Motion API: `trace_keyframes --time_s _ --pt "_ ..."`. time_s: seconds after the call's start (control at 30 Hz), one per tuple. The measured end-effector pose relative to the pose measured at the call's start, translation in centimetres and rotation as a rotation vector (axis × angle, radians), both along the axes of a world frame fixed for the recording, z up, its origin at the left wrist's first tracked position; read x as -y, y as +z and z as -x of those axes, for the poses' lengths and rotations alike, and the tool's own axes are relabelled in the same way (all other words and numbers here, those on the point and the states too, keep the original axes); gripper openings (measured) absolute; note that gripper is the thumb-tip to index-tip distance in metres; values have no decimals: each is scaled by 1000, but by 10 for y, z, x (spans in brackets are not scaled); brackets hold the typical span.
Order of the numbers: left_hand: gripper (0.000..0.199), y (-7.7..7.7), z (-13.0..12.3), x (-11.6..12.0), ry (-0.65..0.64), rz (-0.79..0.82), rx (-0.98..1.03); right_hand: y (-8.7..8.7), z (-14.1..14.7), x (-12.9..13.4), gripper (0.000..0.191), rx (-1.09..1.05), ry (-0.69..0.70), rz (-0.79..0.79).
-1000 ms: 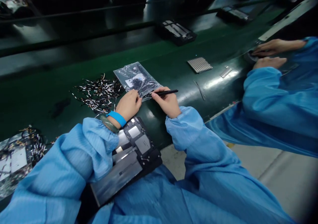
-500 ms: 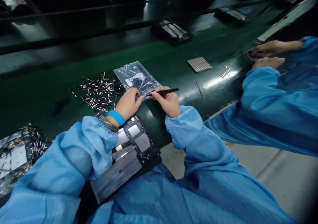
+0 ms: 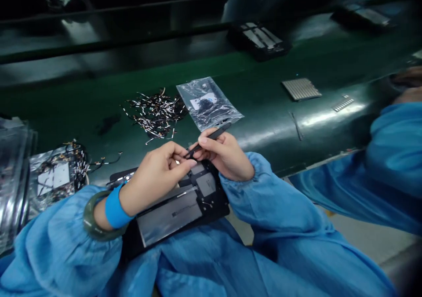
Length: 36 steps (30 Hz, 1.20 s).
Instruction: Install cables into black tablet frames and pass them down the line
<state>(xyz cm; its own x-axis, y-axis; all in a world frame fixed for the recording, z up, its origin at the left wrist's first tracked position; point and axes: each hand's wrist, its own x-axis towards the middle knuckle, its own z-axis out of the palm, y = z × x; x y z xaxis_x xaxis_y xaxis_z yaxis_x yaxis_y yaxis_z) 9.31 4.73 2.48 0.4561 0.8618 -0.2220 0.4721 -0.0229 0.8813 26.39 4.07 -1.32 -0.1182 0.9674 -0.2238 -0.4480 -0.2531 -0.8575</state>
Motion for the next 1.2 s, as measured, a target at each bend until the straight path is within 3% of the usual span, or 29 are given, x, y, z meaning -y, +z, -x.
trace_keyframes --time_s 0.2,0.43,0.67,0.93,1.07,1.2 --pt "14 14 13 10 131 334 98 2 13 -2 27 -62 112 157" --pt "22 9 26 15 132 378 79 2 20 -3 28 -35 142 172" --pt "34 0 68 20 241 258 65 -2 28 -16 30 170 105 -66" --pt "34 -15 135 36 591 176 59 -24 48 -20 21 587 200 -277" --pt "36 -23 144 45 710 184 137 -25 48 -17 19 661 200 -318" --pt "36 -25 142 54 763 188 174 -25 48 -15 12 805 159 -476"
